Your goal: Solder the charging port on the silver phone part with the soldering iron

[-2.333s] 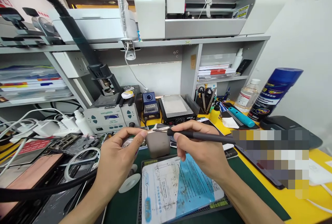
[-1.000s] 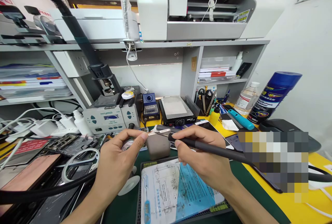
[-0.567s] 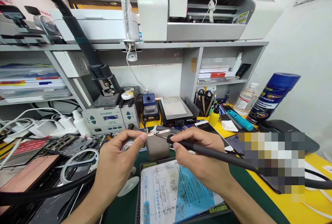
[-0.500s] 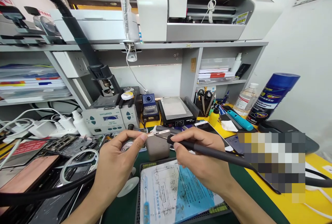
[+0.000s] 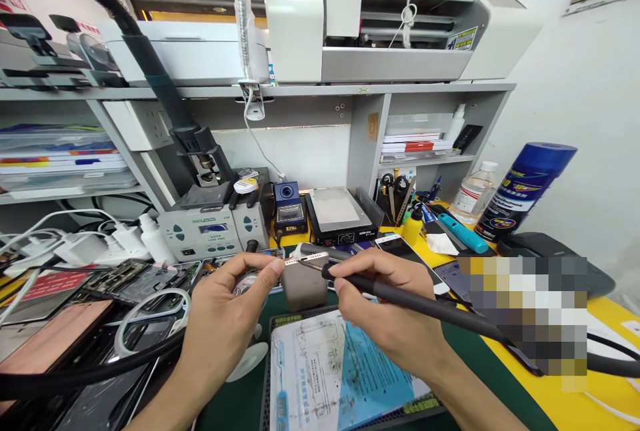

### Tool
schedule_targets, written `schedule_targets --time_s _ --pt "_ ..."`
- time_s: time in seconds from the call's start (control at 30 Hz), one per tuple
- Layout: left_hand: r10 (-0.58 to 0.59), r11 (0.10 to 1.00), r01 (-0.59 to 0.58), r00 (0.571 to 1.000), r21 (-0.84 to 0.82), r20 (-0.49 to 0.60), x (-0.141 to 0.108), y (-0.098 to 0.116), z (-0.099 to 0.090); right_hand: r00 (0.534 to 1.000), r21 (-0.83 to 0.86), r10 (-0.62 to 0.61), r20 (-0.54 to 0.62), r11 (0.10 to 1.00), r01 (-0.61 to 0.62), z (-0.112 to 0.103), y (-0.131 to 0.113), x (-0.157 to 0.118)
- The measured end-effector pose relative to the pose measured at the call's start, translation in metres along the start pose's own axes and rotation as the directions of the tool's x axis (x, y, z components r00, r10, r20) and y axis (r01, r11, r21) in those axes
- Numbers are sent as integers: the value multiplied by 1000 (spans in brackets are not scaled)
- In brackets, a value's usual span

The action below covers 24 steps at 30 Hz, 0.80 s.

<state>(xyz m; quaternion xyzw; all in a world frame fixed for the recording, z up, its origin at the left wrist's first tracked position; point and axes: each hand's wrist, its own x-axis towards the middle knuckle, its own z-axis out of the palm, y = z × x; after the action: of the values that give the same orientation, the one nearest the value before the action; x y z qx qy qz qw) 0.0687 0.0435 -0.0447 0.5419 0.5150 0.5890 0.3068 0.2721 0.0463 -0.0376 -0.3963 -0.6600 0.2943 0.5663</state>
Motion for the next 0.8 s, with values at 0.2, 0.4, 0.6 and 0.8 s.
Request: schedule_targets --time_s 0.2,0.4,0.6,0.8 --pt "17 999 -17 1000 32 1 -2 0 -1 999 30 30 -12 999 -29 4 -3 -1" --pt "2 1000 -2 1000 23 -5 -4 1 -2 999 34 35 -36 999 -34 3 -5 -2" --pt "20 1000 -19 1000 11 -5 -4 -2 -2 997 59 48 -57 997 -45 5 -6 -3" --pt "-8 1000 8 1000 -2 0 -9 3 -1 998 76 42 -50 996 -39 4 -7 -3"
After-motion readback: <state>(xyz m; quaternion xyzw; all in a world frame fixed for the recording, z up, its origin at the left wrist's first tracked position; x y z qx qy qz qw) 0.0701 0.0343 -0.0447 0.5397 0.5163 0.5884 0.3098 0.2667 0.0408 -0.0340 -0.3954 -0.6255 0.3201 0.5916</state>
